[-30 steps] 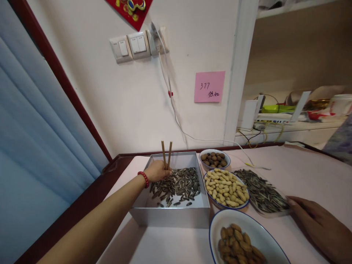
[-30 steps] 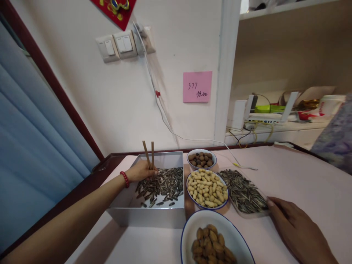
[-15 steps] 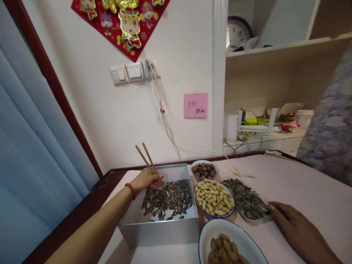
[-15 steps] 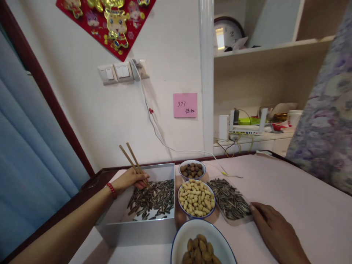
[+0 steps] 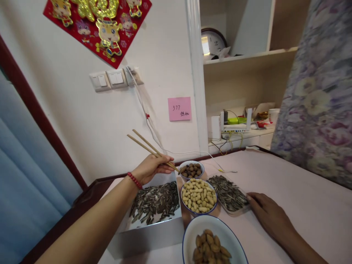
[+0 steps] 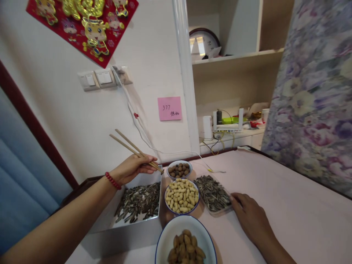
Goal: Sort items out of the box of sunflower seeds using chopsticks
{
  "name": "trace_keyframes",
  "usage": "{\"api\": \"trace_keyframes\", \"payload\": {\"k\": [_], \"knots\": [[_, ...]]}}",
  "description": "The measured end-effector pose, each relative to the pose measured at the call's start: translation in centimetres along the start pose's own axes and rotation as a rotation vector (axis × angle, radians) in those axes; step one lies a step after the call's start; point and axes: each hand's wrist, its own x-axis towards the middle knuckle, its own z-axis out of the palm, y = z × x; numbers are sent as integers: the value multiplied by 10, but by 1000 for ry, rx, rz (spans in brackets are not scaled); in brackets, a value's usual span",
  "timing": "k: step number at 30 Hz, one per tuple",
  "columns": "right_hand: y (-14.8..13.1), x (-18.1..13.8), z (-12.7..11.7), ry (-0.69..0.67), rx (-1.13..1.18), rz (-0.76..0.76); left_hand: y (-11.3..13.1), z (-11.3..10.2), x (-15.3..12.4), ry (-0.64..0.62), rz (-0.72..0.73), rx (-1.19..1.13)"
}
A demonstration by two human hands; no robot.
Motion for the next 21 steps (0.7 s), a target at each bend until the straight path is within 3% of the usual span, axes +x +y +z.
{"api": "trace_keyframes", "payload": {"k": [4,11,15,21], "knots": [[-2,0,-1,10,-1,-3,5,52,28,-72,28,-5],[-7,-1,-3,23,-16,-27,-17,128,70,-146,23,55],[-8,0,-3,23,-20,-29,-22,143,75,-162,27,76],[-6,0,-2,26,-24,-30,-23,138,71,-146,36,81]]}}
